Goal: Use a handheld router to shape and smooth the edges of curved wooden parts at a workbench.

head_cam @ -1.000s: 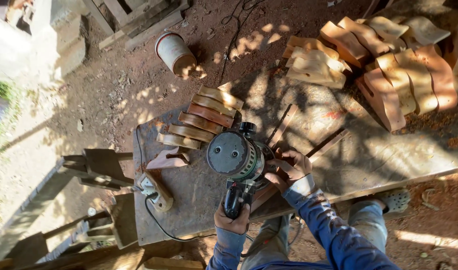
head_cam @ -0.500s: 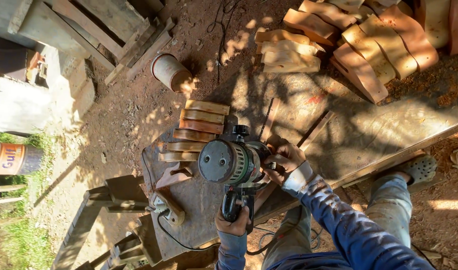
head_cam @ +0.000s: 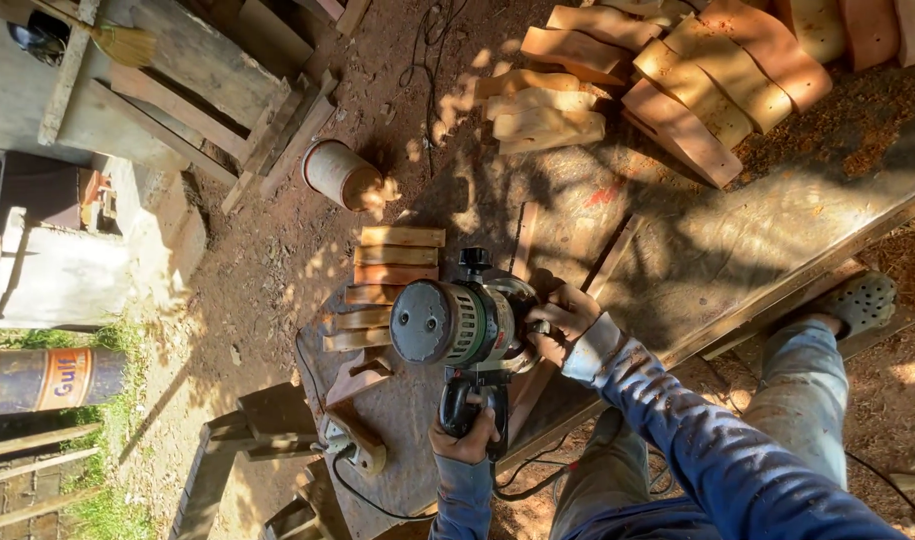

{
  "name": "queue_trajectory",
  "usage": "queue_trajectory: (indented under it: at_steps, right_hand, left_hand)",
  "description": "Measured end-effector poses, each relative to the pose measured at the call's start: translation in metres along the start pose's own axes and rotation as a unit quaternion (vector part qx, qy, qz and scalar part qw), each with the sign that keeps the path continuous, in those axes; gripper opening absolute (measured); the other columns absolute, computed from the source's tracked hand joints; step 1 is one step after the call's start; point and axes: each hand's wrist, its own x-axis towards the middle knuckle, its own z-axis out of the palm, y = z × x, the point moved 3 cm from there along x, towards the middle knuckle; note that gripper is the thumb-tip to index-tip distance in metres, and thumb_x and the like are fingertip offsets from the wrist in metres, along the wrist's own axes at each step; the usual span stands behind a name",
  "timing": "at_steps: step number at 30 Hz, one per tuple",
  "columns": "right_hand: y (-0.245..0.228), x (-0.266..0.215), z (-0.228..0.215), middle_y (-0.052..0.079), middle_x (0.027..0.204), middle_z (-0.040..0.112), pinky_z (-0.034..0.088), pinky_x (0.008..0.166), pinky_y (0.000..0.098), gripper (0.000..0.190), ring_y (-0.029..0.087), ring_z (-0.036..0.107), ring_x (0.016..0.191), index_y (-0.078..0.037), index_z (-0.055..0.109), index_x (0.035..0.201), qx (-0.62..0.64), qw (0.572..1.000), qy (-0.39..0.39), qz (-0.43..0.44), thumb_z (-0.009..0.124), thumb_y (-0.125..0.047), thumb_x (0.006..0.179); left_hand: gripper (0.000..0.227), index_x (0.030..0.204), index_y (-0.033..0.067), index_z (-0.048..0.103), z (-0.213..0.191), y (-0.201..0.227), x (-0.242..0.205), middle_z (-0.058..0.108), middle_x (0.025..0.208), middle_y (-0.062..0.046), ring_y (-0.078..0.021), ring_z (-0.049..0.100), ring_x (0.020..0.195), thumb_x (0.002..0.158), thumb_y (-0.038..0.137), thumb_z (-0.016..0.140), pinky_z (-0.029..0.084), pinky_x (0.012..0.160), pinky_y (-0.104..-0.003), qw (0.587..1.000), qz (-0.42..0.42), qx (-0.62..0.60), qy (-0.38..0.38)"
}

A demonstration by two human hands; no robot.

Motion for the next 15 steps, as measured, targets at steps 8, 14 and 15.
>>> queue_trajectory:
  at_steps: [8, 14, 15]
  right_hand:
    - [0.007, -0.003, -0.009, 0.006, 0.092, 0.047, 0.048, 0.058, 0.029, 0.019, 0.02, 0.055, 0.07, -0.003, 0.072, 0.098, 0.032, 0.999, 0.006, 0.028, 0.073, -0.012, 0.082]
    - [0.016, 0.003, 0.0, 0.01, 0.086, 0.063, 0.056, 0.072, 0.0282, 0.023, 0.018, 0.065, 0.078, 0.002, 0.061, 0.092, 0.323, 0.845, -0.023, 0.427, 0.068, -0.02, 0.09]
    - [0.065, -0.006, 0.034, 0.01, 0.086, 0.063, 0.056, 0.072, 0.0282, 0.023, 0.018, 0.065, 0.078, 0.002, 0.061, 0.092, 0.326, 0.844, -0.017, 0.425, 0.068, -0.02, 0.09]
  left_hand:
    - [0.024, 0.093, 0.0018, 0.073, 0.013, -0.007, 0.013, 0.065, 0.052, -0.011, -0.0171, 0.055, 0.035, 0.075, -0.012, 0.079, 0.042, 0.032, -0.029, 1.0, -0.021, 0.018, 0.006]
    - [0.025, 0.097, -0.0006, 0.072, 0.02, -0.007, 0.016, 0.07, 0.061, -0.017, -0.0251, 0.058, 0.035, 0.076, -0.01, 0.08, 0.051, 0.032, -0.041, 1.0, 0.0, 0.028, 0.011]
    - [0.025, 0.097, -0.0006, 0.072, 0.021, -0.007, 0.017, 0.07, 0.061, -0.017, -0.0251, 0.058, 0.035, 0.076, -0.01, 0.08, 0.051, 0.032, -0.041, 0.999, 0.002, 0.032, 0.006]
